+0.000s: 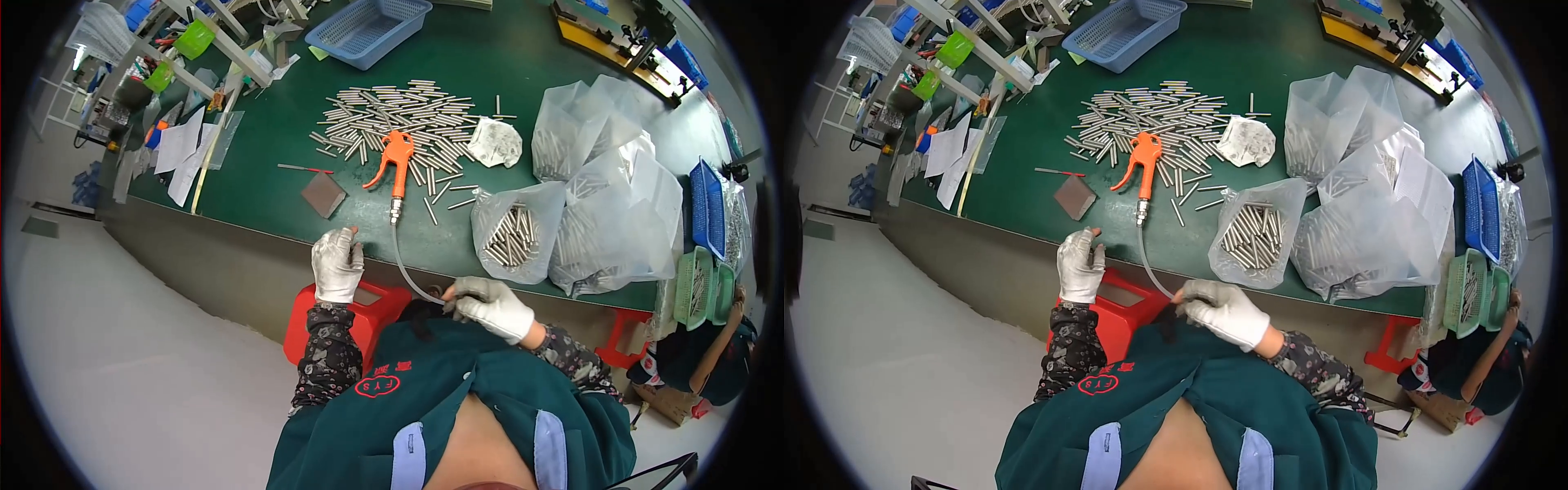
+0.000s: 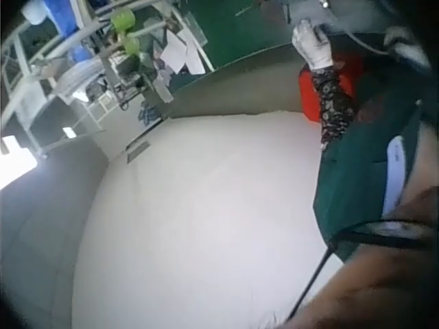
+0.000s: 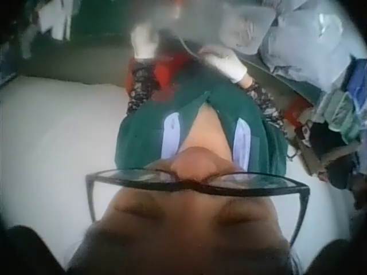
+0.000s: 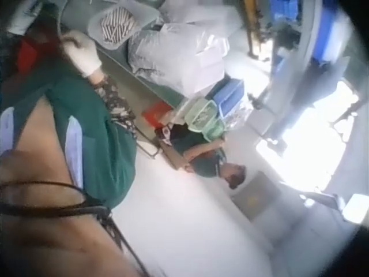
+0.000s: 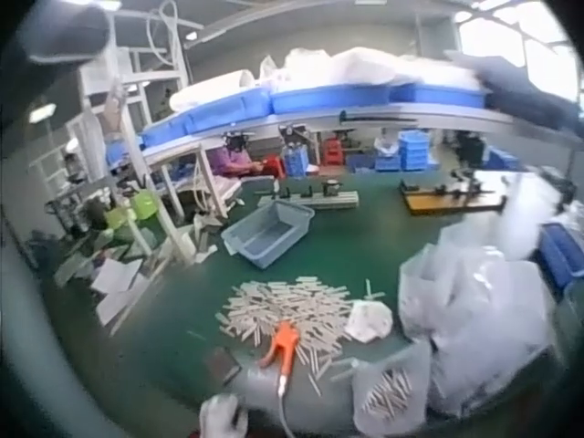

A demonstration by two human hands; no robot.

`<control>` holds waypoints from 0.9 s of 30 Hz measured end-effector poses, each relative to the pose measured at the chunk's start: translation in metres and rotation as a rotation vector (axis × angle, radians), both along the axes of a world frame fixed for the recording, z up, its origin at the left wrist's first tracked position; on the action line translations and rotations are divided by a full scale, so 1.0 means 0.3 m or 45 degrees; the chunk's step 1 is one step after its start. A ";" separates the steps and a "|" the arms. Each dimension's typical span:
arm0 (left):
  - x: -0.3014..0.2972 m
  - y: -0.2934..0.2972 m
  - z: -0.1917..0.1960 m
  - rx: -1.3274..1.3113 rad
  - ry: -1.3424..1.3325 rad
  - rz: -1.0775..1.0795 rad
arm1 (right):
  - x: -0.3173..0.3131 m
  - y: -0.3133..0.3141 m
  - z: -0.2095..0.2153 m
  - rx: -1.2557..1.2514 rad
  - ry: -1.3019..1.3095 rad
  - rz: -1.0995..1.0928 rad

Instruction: Cleaning and sorting metal pins using a polishing block and an air pressure nozzle at a manufacturing workbench.

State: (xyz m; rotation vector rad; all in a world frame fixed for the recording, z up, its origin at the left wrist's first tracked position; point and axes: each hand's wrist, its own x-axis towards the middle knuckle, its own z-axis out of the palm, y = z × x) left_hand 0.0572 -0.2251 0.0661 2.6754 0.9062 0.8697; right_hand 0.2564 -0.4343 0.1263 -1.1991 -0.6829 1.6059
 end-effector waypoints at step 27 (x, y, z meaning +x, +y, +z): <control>0.084 0.575 0.020 0.043 0.311 -0.701 | -0.169 0.638 -0.293 -0.517 -1.625 -0.827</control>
